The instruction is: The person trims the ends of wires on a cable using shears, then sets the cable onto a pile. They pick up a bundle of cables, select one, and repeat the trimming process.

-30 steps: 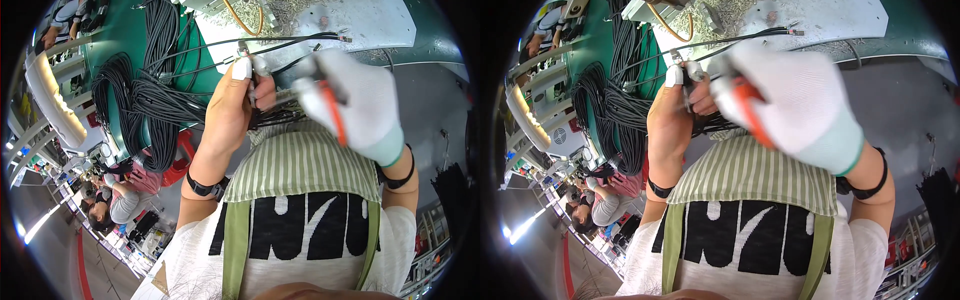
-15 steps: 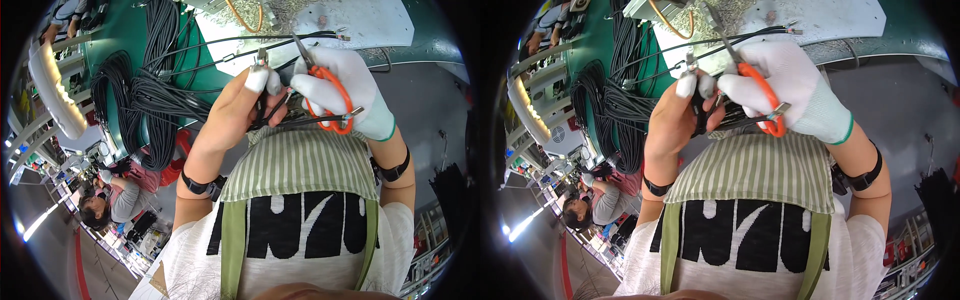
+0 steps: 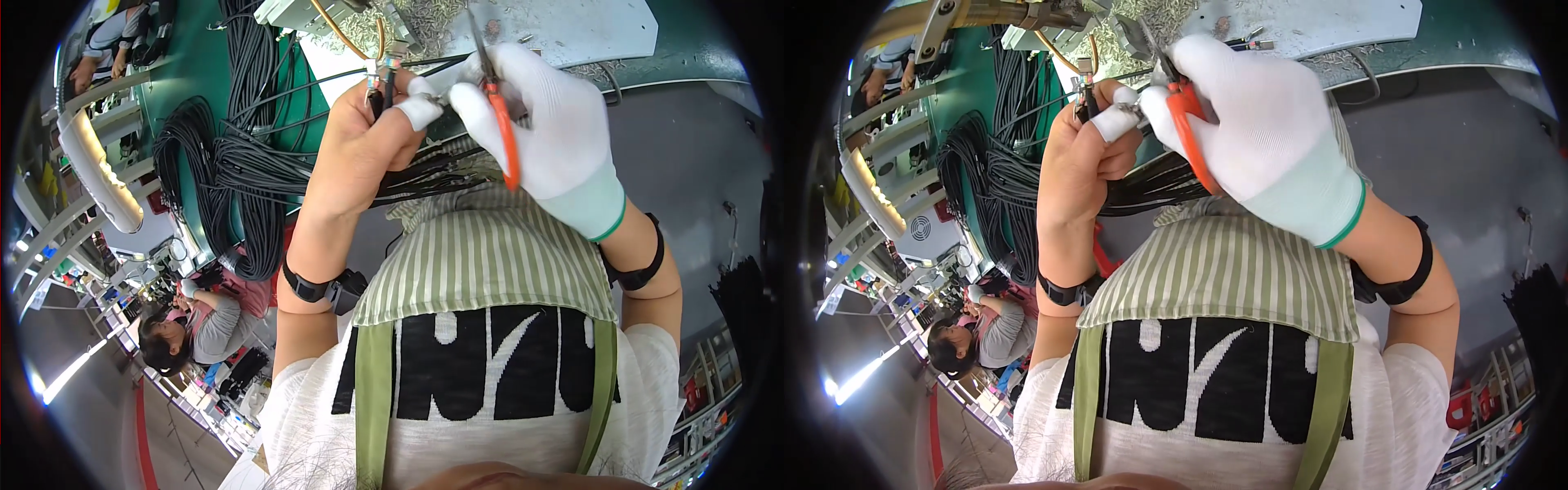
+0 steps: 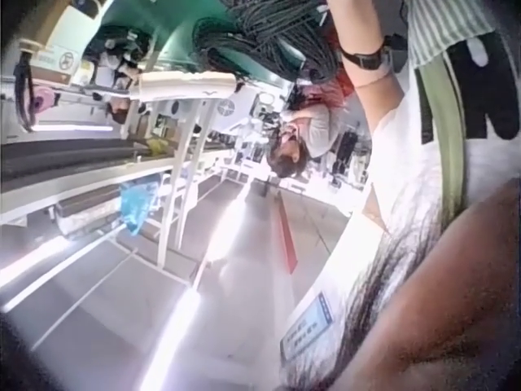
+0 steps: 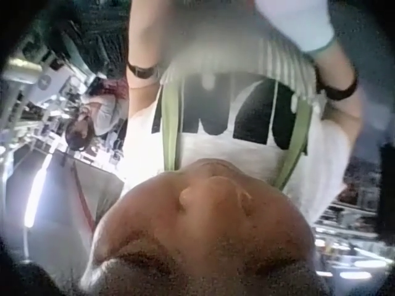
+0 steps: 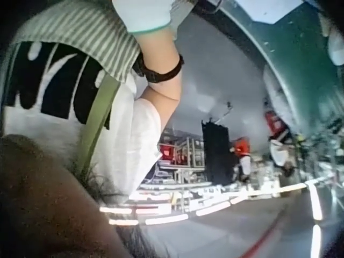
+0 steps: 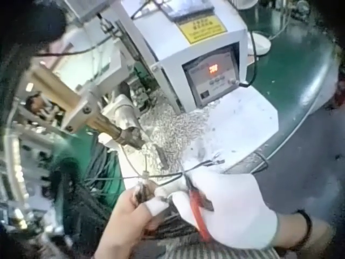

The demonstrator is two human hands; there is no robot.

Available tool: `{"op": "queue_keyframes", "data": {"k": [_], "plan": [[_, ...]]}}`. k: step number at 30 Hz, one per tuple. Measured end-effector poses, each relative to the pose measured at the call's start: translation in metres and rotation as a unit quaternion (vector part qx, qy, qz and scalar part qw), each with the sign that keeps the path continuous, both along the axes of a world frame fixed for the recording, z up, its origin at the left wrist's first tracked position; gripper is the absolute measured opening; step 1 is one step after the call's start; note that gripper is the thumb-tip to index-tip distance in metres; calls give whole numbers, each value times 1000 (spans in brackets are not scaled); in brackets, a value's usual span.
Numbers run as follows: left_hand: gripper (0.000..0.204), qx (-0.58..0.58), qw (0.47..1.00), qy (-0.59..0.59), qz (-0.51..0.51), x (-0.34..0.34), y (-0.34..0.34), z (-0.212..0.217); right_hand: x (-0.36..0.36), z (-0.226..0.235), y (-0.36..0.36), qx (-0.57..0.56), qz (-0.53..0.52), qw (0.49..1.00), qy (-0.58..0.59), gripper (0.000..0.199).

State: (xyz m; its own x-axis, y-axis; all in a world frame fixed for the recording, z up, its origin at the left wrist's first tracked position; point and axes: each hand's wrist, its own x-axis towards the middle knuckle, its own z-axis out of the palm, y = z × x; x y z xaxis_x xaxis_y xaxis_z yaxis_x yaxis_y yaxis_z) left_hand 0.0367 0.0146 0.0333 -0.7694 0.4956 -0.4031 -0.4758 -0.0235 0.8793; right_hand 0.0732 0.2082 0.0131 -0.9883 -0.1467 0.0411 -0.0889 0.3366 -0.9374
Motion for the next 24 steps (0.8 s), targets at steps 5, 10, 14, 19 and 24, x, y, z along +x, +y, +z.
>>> {"op": "queue_keyframes", "data": {"k": [5,10,14,19,24], "plan": [[10,-9,997,27,74,9,6,2,6,-10,-8,191,-95,928,305,22],[11,-47,991,84,90,17,12,6,20,-10,-13,274,-47,930,238,21],[12,-63,972,166,154,25,21,1,22,1,-10,135,11,987,92,16],[15,-204,849,484,58,29,7,-11,19,4,-8,-21,50,997,50,19],[18,-136,943,288,95,29,11,-3,17,5,-7,-16,69,997,19,20]]}}
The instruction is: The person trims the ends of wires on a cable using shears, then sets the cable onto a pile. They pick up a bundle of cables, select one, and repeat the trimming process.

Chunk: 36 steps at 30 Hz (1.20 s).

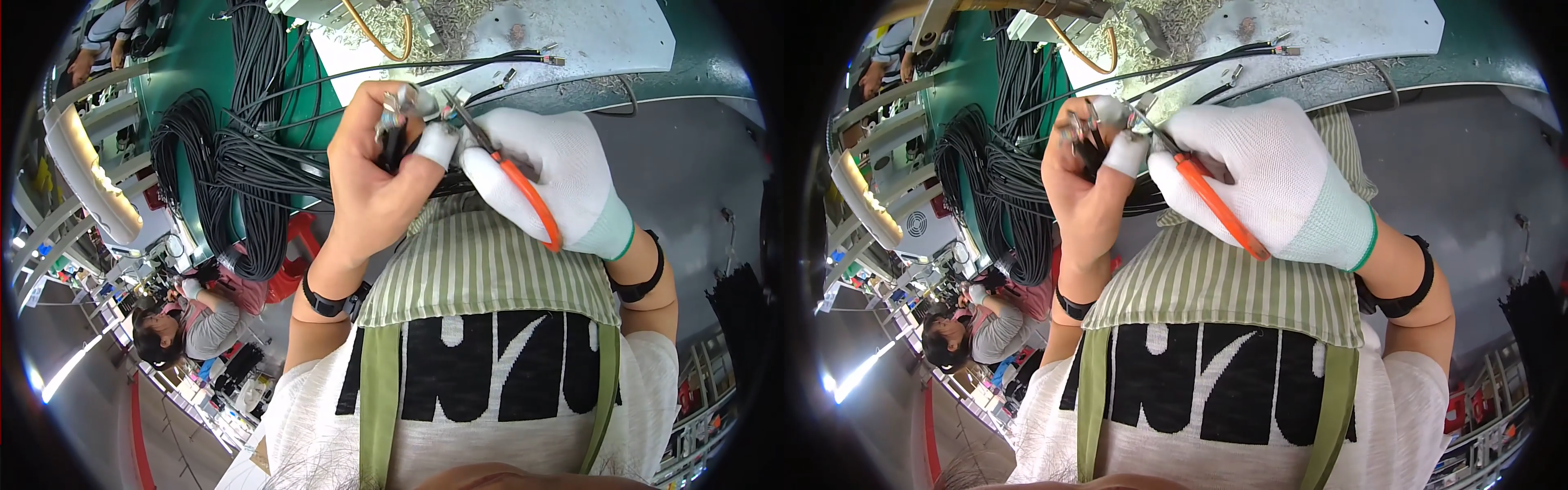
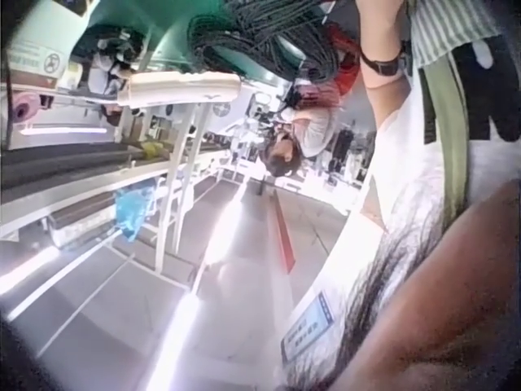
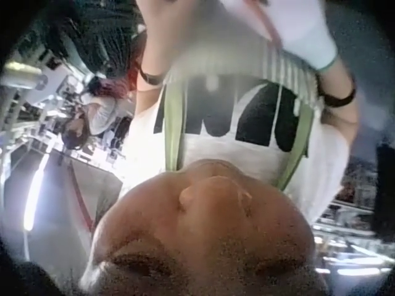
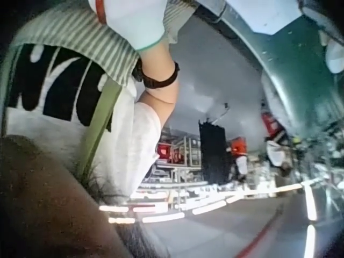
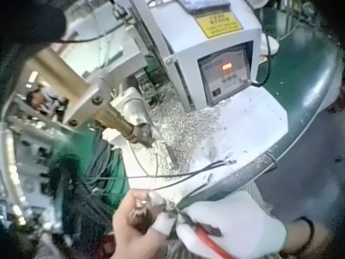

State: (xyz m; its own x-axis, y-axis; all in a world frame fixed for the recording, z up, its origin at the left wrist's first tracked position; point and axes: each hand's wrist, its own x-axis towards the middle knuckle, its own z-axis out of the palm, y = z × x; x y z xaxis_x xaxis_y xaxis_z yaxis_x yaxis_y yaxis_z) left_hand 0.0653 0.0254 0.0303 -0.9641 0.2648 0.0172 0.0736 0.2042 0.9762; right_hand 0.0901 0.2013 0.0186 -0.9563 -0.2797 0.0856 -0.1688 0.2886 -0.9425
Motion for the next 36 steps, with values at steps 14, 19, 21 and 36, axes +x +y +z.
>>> {"op": "queue_keyframes", "data": {"k": [14,19,21,36], "plan": [[12,33,989,-133,50,-12,-8,-14,-5,-18,-5,55,-28,997,46,18],[4,161,955,-247,18,-42,-38,-33,-35,-16,15,52,-44,998,-12,18],[0,188,947,-261,-10,-61,-37,-36,-56,1,17,-28,-34,994,-97,20],[14,-1,998,-65,6,-76,-20,-24,-102,-5,8,-193,61,948,-245,28]]}}
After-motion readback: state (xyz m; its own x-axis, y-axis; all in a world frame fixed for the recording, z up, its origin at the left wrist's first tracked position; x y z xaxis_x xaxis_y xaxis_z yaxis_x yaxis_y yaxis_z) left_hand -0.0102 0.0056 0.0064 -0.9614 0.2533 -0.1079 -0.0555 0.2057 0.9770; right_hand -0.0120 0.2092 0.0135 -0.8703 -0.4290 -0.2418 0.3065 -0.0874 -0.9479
